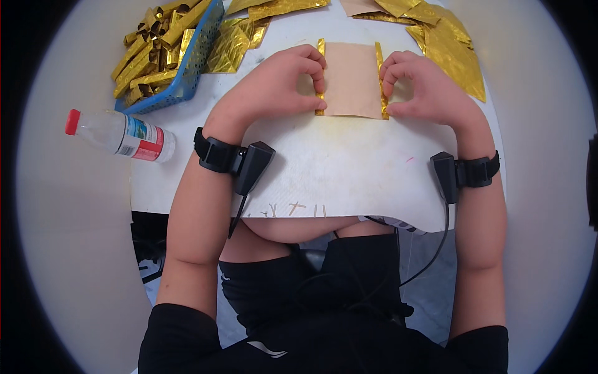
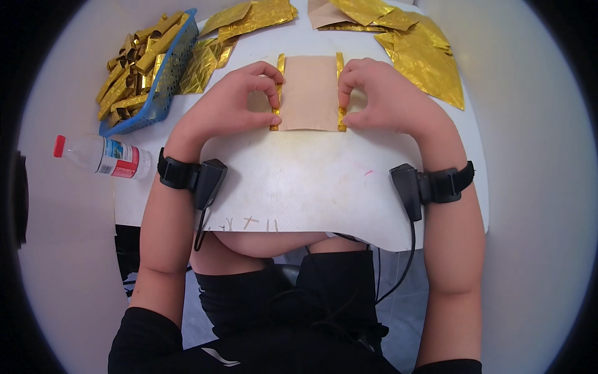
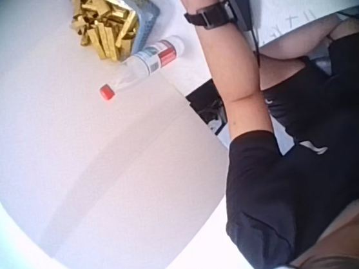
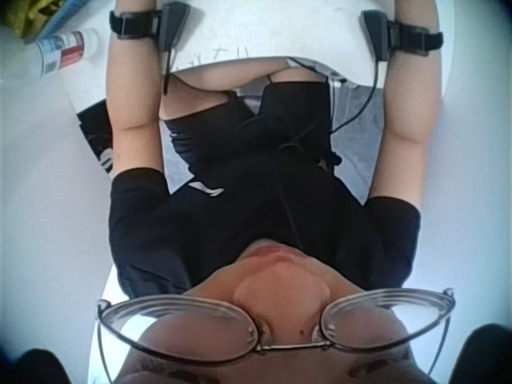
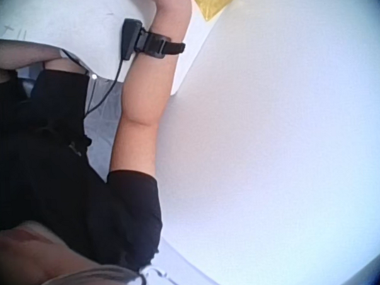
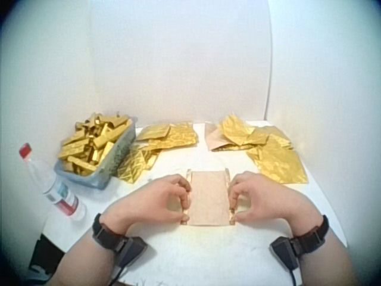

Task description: Folding small rectangular sheets of gold-colored paper into narrow strips or smaller folds.

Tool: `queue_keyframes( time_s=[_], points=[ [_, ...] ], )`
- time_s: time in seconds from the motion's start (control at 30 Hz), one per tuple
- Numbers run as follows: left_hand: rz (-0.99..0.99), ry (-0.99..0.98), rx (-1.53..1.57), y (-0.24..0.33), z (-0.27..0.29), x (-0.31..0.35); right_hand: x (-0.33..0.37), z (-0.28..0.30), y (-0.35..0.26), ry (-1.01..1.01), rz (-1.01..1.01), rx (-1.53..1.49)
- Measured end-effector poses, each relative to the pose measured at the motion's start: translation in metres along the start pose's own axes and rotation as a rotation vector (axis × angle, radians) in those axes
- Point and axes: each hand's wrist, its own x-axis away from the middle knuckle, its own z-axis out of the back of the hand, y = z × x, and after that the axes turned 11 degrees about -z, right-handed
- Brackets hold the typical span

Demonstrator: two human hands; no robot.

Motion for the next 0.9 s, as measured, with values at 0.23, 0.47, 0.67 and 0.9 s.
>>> queue_keyframes(
  time_s=[0.23, 0.47, 0.67, 0.9],
  points=[
    [-0.039, -0.032, -0.02, 0.004, 0.003, 0.002, 0.0, -0.003, 0.006, 0.052, 0.06, 0.016],
    [-0.064, -0.027, -0.002, 0.001, 0.002, 0.003, -0.005, -0.001, 0.012, 0.05, 0.036, 0.016],
    [-0.033, -0.017, 0.021, 0.001, -0.001, 0.003, -0.001, -0.001, 0.01, 0.034, 0.015, 0.002],
    [-0.036, 0.012, -0.04, 0.004, -0.002, 0.003, 0.001, 0.001, 0.006, 0.011, -0.004, -0.011]
  ],
)
